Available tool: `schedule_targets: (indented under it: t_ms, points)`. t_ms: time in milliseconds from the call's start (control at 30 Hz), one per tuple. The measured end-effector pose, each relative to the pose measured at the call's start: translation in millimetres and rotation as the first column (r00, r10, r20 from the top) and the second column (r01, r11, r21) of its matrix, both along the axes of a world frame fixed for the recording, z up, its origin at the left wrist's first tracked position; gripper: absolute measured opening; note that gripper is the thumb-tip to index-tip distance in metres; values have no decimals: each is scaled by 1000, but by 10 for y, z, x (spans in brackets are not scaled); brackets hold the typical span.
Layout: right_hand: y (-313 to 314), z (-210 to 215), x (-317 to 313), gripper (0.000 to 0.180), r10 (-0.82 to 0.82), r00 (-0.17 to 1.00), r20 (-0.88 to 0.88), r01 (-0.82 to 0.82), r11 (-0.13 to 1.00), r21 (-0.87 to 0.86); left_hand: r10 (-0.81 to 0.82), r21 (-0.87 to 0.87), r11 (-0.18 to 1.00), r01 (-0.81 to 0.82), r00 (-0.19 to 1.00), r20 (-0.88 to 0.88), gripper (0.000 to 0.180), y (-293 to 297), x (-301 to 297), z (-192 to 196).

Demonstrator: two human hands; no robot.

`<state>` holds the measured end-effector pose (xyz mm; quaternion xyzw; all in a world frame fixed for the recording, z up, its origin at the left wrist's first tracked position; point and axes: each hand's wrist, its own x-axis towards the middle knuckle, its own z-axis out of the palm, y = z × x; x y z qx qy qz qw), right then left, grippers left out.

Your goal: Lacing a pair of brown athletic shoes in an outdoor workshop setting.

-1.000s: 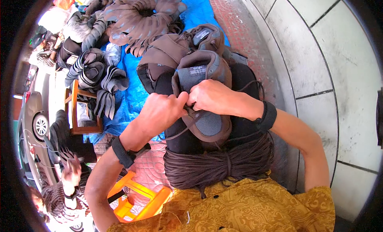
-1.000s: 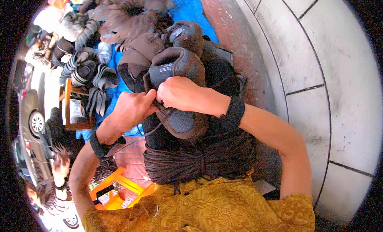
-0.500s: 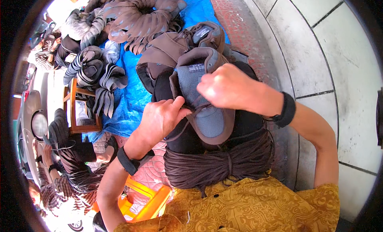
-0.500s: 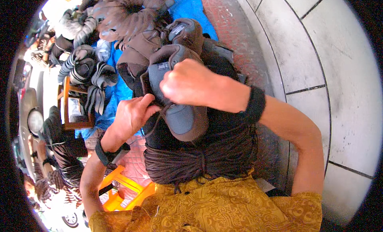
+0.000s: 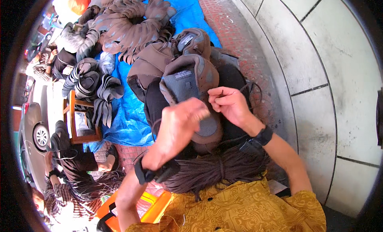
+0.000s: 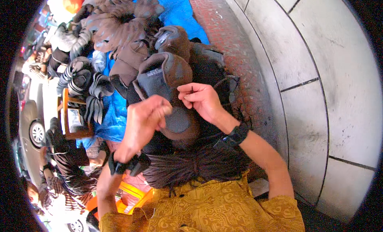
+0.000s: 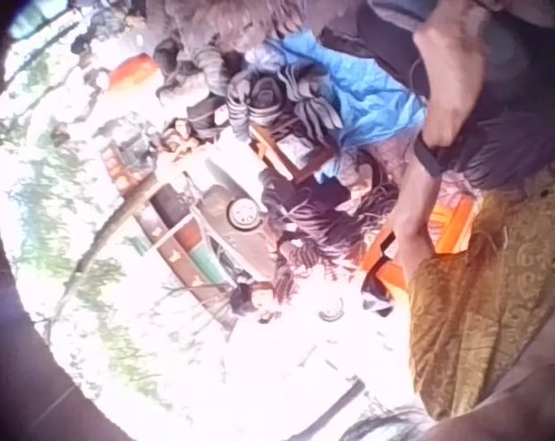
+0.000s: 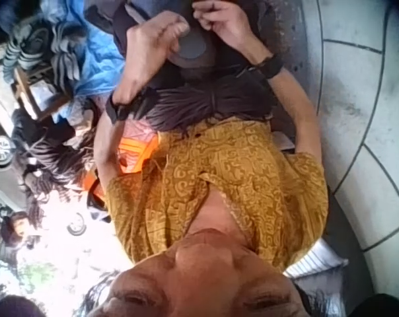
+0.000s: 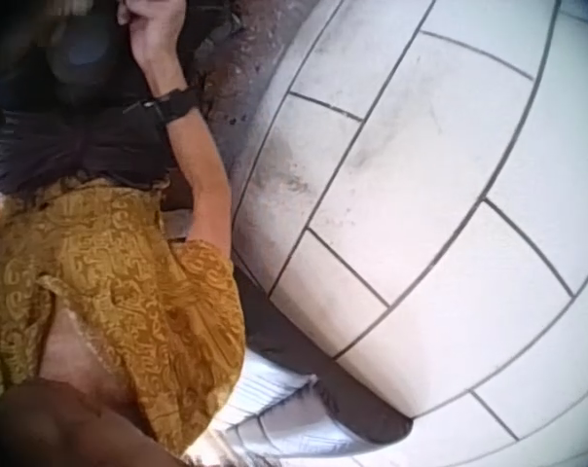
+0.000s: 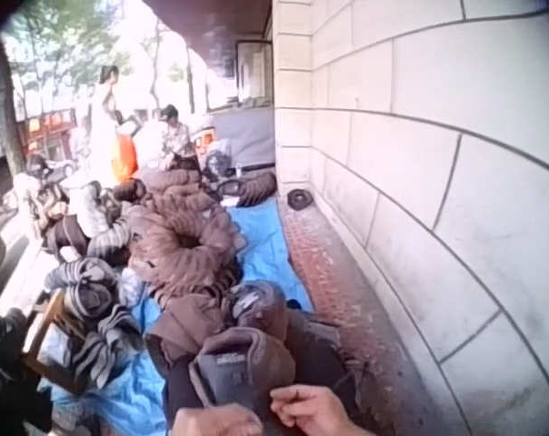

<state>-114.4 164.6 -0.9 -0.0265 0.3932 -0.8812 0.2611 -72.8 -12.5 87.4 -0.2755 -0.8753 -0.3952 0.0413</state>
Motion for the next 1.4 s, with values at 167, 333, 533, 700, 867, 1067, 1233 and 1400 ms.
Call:
schedule_targets:
  t_ms: [167,333,533,700,867,1067,1233,1400]
  points:
    - [-9,127,20,26,147,922,-359,49,874,484,182,120,941,-318,770,612,6,96,29,62]
    - [-136,396,125,45,250,696,-673,359,690,628,139,201,893,-402,673,727,11,94,-43,-28]
    - [-195,327,122,47,364,597,-715,470,564,679,253,135,919,-369,818,516,9,212,27,-154]
    - [-192,334,178,43,404,539,-739,503,550,667,248,99,937,-334,839,485,6,179,57,-159]
    - [-29,312,164,16,270,481,-834,536,663,524,256,164,883,-440,744,617,7,144,39,-182]
    - [24,249,60,12,215,528,-822,599,592,539,267,101,873,-476,642,718,21,45,-154,-67]
    - [-33,151,-24,9,346,417,-841,678,497,541,278,-69,939,-337,625,730,18,91,-288,-38]
    - [-80,103,-47,13,390,306,-869,755,456,471,278,-138,954,-265,622,732,18,125,-369,-45]
